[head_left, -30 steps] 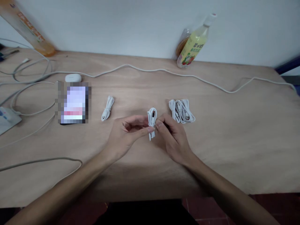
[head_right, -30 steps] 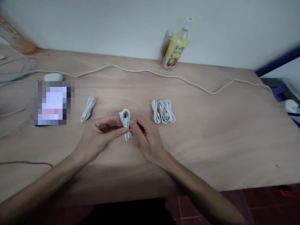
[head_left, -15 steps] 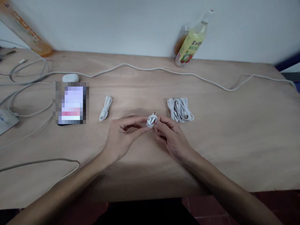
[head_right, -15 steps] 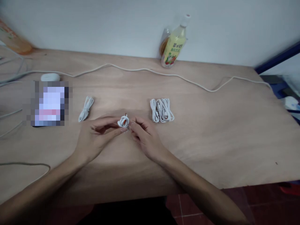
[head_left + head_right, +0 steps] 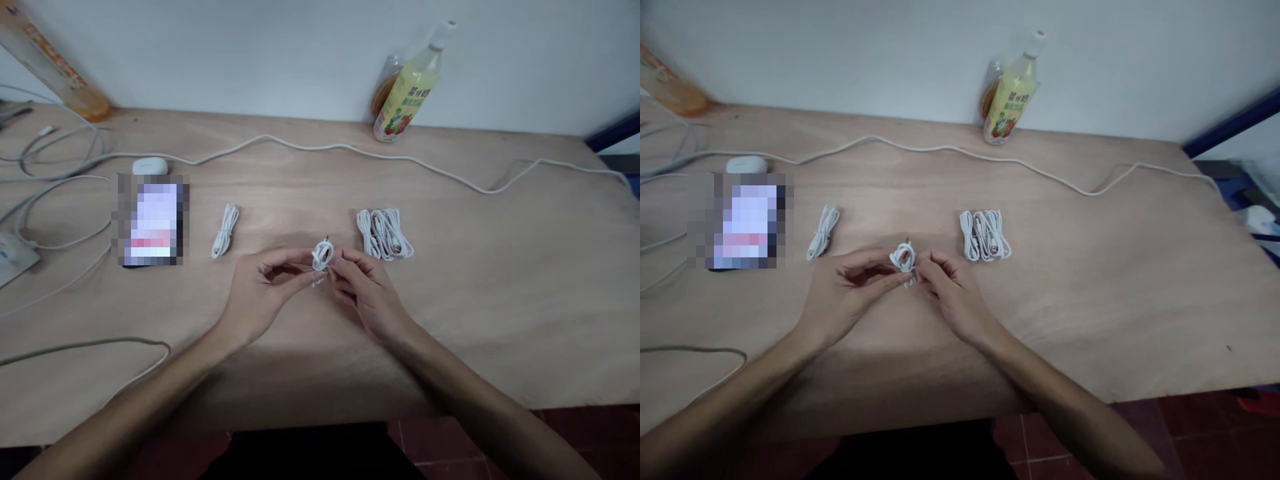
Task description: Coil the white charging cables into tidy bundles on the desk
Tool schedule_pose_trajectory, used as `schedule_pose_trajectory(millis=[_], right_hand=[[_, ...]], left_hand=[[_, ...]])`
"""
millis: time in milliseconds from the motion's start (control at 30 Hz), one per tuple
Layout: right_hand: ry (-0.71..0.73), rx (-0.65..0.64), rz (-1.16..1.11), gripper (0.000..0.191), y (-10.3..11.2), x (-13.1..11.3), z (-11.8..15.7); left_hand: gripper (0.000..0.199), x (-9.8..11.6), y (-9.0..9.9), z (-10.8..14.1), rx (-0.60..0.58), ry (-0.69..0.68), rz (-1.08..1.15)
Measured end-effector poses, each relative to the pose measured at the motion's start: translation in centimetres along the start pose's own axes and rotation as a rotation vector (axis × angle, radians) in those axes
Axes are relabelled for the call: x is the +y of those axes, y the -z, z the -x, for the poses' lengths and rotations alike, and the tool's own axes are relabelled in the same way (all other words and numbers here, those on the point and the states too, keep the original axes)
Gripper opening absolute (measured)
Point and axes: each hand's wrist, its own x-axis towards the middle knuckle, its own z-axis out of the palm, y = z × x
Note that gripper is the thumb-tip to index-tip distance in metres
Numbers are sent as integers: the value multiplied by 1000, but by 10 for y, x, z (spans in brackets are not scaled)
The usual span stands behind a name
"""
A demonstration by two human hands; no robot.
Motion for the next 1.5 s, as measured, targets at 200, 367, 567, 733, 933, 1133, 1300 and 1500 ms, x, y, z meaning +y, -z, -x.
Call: schedule_pose_trajectory(millis=[200, 367, 567, 733, 933, 1133, 1300, 1500], right_hand=[[311, 131, 287, 27, 1, -1, 3], [516, 130, 573, 12, 8, 2, 5], [657, 139, 792, 12, 12, 6, 2], [667, 183, 842, 12, 13, 7, 1], [652, 169, 821, 14, 14, 6, 2], [513, 175, 696, 11, 11, 4, 2], [425, 157, 536, 14, 8, 4, 1], [360, 166, 444, 18, 5, 1, 1]], left_hand=[[20, 6, 1, -1, -19, 122, 101], [20, 4, 1, -2, -7, 141, 169], [18, 5, 1, -3, -55, 199, 309], [18, 7, 2, -2, -76, 247, 307], [18, 5, 1, -3, -66, 176, 221], [19, 6, 1, -1, -38, 113, 138], [25, 6, 0, 0, -16, 130, 134], [26, 7, -2, 0, 0, 149, 122]])
